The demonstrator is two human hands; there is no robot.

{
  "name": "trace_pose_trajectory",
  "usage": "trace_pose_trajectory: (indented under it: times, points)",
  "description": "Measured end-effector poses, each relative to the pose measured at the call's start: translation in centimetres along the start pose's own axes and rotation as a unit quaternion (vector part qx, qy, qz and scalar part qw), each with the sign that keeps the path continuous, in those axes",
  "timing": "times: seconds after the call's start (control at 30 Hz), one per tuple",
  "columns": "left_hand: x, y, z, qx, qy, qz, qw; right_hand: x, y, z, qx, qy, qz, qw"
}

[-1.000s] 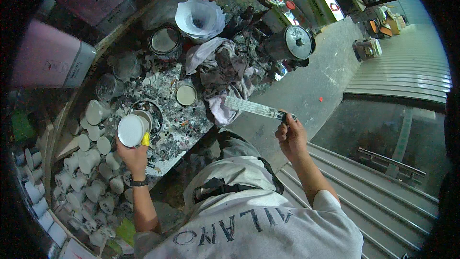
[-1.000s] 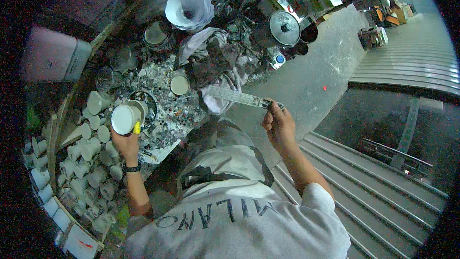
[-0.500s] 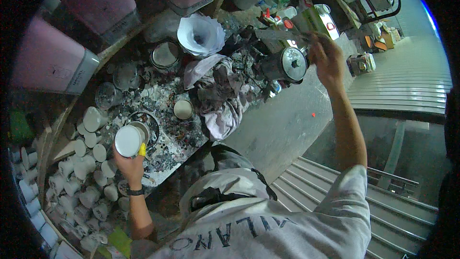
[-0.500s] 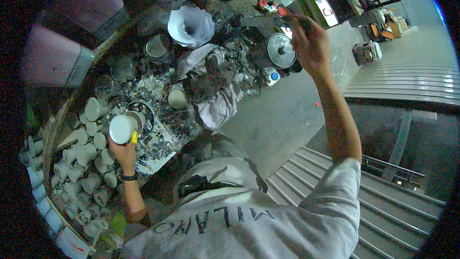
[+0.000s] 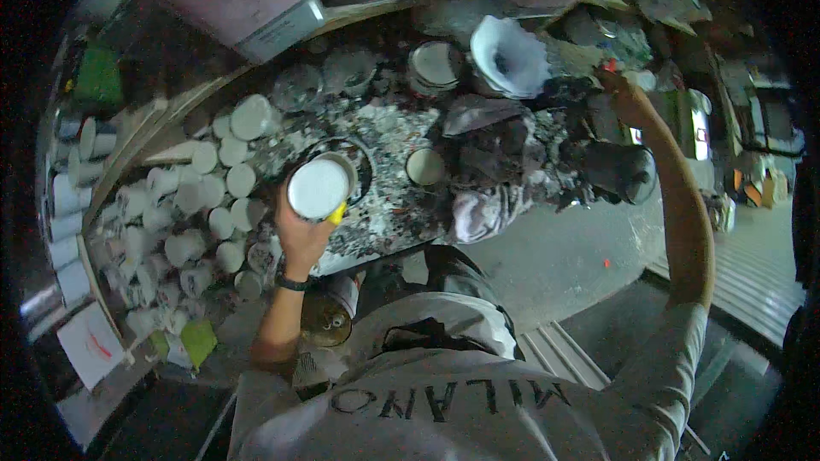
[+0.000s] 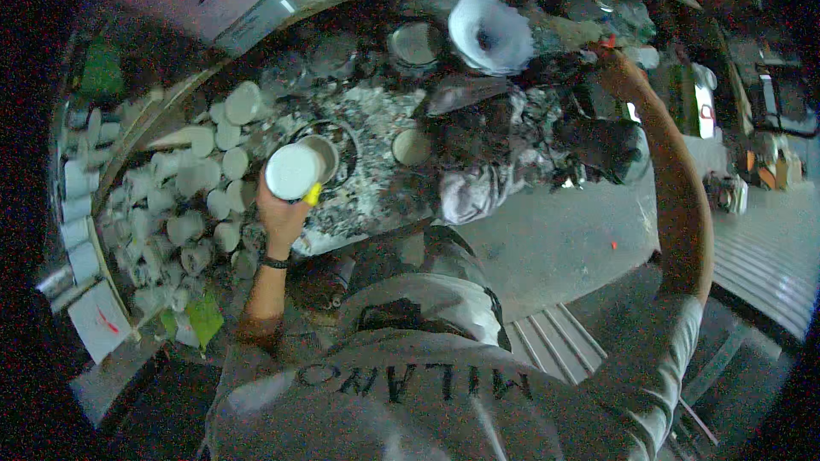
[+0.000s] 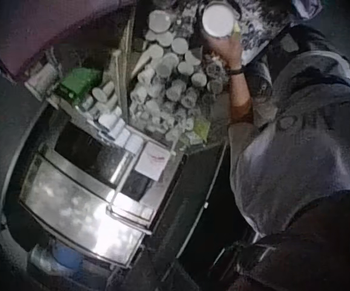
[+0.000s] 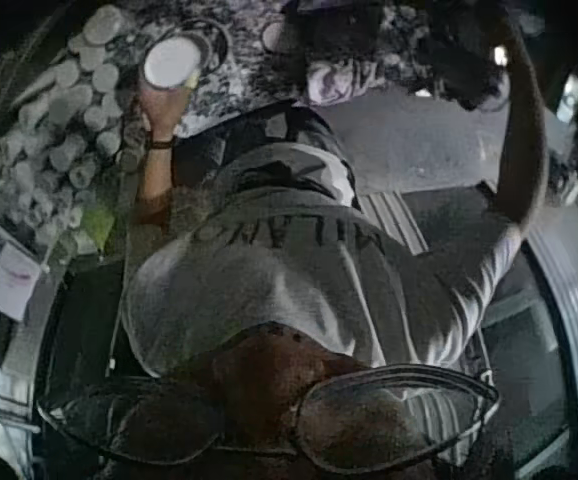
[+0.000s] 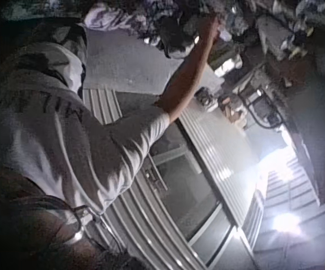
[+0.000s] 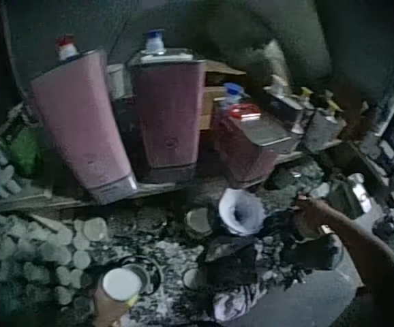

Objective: The person pours pink paint from a metal can into a small white container, then uses a stick to stir the contents. They repeat the process by pouring more paint and stirring again, working at a cluttered workbench.

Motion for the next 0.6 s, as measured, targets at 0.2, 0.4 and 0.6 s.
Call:
trace_pose_trajectory:
  times: [0.2, 0.4, 0.6]
  points:
    - [-1.4, 1.5, 0.0, -0.019, -0.030, 0.037, 0.999, -5.0, -4.6, 5.5, 0.052, 0.182, -0.453, 0.871]
    - [0.2, 1.6, -0.6, -0.030, -0.031, 0.039, 0.998, -2.2, -4.7, 4.8, 0.084, 0.133, -0.658, 0.736]
    - [0.9, 0.3, -1.1, -0.010, 0.021, -0.071, 0.997, 3.2, 4.4, 0.1, -0.154, -0.024, -0.103, 0.982]
Point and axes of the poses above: each hand's wrist, its own z-axis towards the middle knuckle, its own y-axis out of the back of the hand, x = y × z, the point moved 6 cm from there along z, towards the middle knuckle, and after that the axes turned 5 degrees about z, right-handed, at the moved point
